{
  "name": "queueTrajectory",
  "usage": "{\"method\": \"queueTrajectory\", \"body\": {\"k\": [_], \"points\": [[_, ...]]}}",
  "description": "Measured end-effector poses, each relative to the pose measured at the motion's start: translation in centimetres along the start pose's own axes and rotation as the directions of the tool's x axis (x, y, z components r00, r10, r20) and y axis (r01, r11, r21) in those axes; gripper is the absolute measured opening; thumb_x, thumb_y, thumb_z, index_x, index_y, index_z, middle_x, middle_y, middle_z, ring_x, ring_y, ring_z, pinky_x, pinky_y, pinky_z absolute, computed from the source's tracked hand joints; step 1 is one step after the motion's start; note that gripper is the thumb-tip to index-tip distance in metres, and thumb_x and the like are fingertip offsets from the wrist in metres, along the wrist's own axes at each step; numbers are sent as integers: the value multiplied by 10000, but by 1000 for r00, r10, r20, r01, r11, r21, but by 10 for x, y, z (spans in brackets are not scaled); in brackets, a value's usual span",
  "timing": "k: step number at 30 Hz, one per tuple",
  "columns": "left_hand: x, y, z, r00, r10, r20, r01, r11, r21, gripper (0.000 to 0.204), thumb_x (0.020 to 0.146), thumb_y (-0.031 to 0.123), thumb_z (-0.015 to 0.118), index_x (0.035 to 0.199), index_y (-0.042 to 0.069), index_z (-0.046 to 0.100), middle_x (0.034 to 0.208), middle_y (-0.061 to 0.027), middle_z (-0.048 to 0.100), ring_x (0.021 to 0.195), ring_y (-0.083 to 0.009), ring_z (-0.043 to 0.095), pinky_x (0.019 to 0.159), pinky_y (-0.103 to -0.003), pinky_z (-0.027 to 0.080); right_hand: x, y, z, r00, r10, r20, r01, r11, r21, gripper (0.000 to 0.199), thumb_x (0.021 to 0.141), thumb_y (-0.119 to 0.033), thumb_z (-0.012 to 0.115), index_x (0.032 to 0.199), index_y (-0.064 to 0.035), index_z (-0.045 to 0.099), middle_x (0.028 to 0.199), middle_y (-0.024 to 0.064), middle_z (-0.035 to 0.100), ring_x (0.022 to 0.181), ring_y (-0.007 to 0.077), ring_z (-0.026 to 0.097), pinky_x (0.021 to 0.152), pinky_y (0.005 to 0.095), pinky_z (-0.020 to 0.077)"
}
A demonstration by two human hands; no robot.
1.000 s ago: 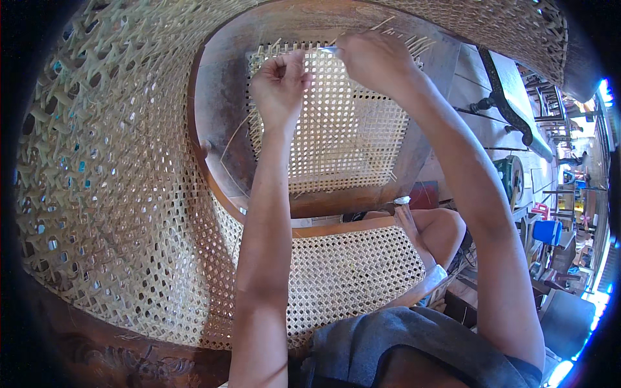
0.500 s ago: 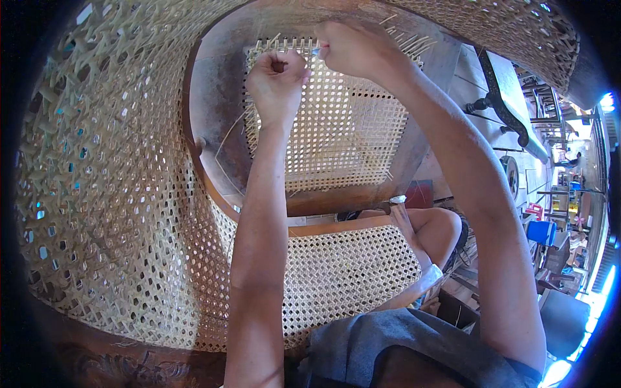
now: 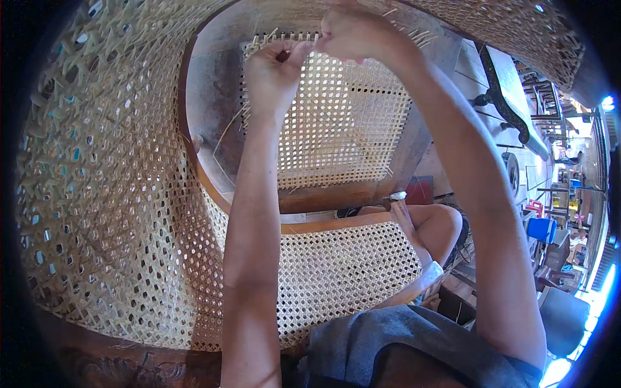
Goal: Repairing or weaving a rattan chair back using natural fibers and cutting tools.
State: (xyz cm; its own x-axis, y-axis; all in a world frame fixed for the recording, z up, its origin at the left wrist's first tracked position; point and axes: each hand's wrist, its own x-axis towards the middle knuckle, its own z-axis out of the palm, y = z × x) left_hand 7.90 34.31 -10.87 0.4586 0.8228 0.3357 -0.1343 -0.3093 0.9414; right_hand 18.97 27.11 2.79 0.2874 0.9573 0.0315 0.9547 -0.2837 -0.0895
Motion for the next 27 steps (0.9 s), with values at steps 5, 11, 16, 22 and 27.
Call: {"method": "queueTrajectory", "body": {"k": [5,11,16,22,27], "points": [[-13,6,5,996,-56,-72,62,995,79,136,842,130,716,931,29,741,644,56,621,575,7,478,523,-181,381,3,3,16,997,68,43,-51,948,-314,413,844,-459,628,959,-71,711,940,180,697,970,341,664,840,465,520],[-17,-1,11,993,21,-113,8,970,242,166,848,148,649,974,68,722,586,64,592,514,-8,490,476,-212,404,-14,34,2,944,267,-193,-314,906,-285,612,840,-681,506,891,-108,714,885,127,714,943,331,673,807,461,529],[-8,21,20,982,-119,144,148,966,-211,261,952,267,625,1122,70,632,669,-4,598,532,-76,576,463,-211,435,-31,23,-5,937,272,-219,-306,942,-139,567,830,-681,539,845,-137,699,857,112,709,889,333,676,784,469,522],[0,19,16,962,-156,222,254,805,-536,235,949,242,639,972,10,670,777,-57,649,697,-143,684,564,-232,555,-32,22,9,960,245,-134,-251,967,-28,342,849,-406,570,886,-93,701,897,155,701,886,346,677,801,466,523],[-2,15,14,971,-232,56,234,881,-412,143,922,90,623,860,-39,634,757,-89,656,647,-152,670,543,-255,553,-28,7,25,984,178,5,-176,977,-123,287,867,-261,557,921,-27,713,936,215,696,939,345,679,837,462,531]]}}
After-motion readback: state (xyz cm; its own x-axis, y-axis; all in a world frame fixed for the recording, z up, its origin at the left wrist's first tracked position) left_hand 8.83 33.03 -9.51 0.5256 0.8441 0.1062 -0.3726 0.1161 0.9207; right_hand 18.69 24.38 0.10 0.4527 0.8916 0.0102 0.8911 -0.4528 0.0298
